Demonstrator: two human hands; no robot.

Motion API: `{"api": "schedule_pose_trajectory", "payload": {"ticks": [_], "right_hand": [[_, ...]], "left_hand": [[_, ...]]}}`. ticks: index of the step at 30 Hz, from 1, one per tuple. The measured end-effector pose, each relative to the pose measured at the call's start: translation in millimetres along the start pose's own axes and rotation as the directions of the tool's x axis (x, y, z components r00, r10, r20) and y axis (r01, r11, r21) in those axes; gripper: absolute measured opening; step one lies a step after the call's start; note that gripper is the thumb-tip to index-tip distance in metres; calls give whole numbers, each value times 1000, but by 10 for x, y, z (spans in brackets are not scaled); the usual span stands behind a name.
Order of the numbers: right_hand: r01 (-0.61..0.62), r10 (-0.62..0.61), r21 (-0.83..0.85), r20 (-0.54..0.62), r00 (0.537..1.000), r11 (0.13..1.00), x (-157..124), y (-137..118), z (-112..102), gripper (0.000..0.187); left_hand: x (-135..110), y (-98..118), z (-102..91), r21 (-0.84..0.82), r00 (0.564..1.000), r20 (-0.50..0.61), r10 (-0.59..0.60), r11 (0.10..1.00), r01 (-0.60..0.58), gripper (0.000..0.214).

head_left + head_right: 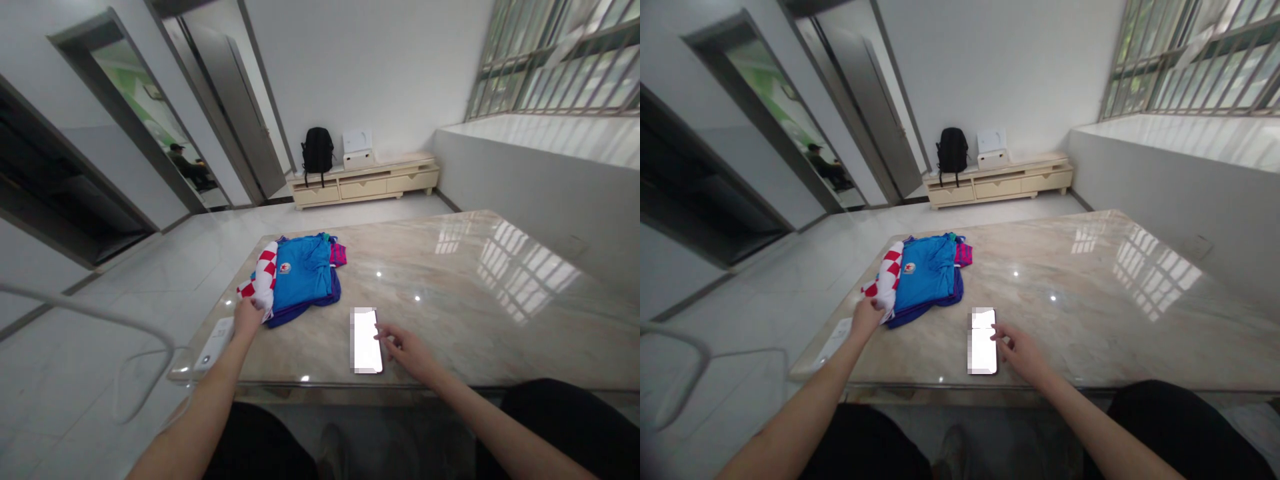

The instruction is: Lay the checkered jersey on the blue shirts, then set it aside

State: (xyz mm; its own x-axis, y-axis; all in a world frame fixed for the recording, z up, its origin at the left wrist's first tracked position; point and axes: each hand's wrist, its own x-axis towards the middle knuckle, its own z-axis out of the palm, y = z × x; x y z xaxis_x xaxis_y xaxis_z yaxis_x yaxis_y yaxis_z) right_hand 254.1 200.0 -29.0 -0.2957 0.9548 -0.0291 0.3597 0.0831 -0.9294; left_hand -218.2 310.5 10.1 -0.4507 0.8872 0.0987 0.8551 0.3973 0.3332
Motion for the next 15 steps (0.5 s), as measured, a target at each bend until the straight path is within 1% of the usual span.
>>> {"api": "schedule_pose_trajectory", "payload": {"ticks": [3,5,10,15], "right_hand": [[-2,2,-1,0,1000,1000,-12,-25,-10,45],[-5,5,1,0,1000,1000,-17,-42,-12,45],[-2,2,9,8,1000,1000,-25,-68,-1,43],[7,-7,3,37,999,1000,-33,-42,15,48]], "left_hand": [[9,50,20,63,999,14,47,997,-48,25],[13,79,38,91,998,31,52,994,-55,25],[19,104,67,130,998,68,10,991,-19,36],[54,39,46,78,992,123,-36,997,26,30]]}}
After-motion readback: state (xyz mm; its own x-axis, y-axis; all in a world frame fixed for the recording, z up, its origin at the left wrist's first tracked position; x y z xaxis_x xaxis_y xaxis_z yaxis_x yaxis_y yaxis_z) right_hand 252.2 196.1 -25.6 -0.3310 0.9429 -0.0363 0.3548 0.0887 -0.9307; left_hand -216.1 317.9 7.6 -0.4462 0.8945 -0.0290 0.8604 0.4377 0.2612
